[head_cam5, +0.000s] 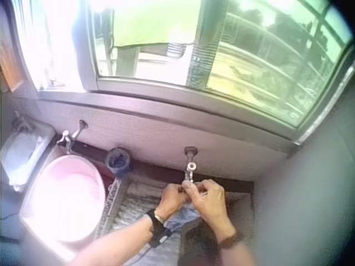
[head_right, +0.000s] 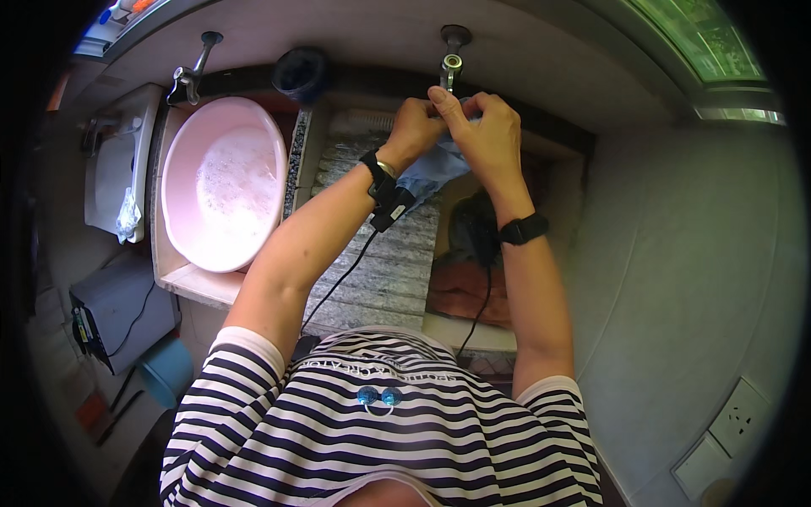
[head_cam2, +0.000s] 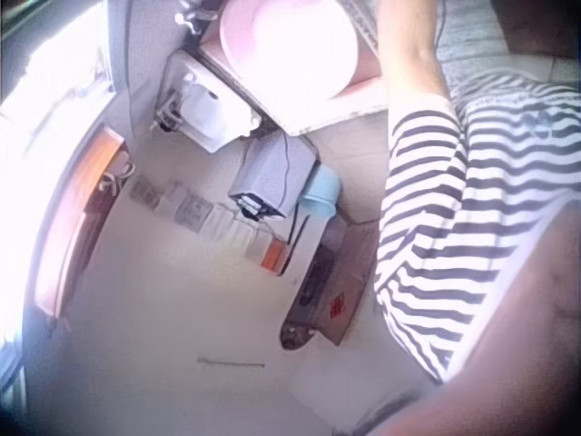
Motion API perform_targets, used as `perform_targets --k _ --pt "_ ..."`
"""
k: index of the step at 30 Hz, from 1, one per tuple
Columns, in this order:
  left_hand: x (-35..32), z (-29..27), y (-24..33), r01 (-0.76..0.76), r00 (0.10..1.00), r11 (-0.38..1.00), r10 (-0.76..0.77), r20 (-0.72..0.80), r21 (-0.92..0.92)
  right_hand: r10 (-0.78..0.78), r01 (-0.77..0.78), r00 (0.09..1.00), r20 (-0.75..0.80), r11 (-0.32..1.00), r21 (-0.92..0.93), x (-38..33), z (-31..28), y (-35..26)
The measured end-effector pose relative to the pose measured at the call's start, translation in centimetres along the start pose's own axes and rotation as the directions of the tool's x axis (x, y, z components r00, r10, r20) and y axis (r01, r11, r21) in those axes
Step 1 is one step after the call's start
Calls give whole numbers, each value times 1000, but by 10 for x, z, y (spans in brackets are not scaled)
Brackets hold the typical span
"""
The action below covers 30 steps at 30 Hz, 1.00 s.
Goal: The person washes a white cloth by hand under running water, wrings it, and places it aside. They then scrub a blue patterned cloth with a brush on a washboard, rinse it under the tap, and wring it out.
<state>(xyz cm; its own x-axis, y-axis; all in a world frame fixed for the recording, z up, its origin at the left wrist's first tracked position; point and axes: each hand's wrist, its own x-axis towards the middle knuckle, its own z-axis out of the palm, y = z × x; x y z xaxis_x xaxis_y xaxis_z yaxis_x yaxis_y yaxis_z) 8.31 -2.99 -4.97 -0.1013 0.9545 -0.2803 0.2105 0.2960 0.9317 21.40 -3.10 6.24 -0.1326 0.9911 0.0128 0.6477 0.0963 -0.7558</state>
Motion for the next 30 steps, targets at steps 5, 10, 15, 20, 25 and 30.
perform_targets --k 5,10,15,20,25,30 --pt "2 -3 -2 -232 963 972 234 -131 29 -213 202 973 -85 972 -117 25 14 -3" --pt "-4 -15 1 -77 981 984 104 -167 160 -84 74 989 122 993 87 33 -5 8" --pt "-14 -7 24 81 985 977 -48 -164 199 -40 19 991 130 987 159 34 -11 16" --pt "-3 10 18 70 984 967 -26 -177 246 23 -26 994 108 999 25 27 -19 4" --pt "0 24 4 69 976 975 -22 -215 213 94 -92 995 42 994 -57 -2 -25 26" --pt "0 26 6 48 995 984 -31 -97 171 63 -62 998 4 992 -113 -23 -20 39"
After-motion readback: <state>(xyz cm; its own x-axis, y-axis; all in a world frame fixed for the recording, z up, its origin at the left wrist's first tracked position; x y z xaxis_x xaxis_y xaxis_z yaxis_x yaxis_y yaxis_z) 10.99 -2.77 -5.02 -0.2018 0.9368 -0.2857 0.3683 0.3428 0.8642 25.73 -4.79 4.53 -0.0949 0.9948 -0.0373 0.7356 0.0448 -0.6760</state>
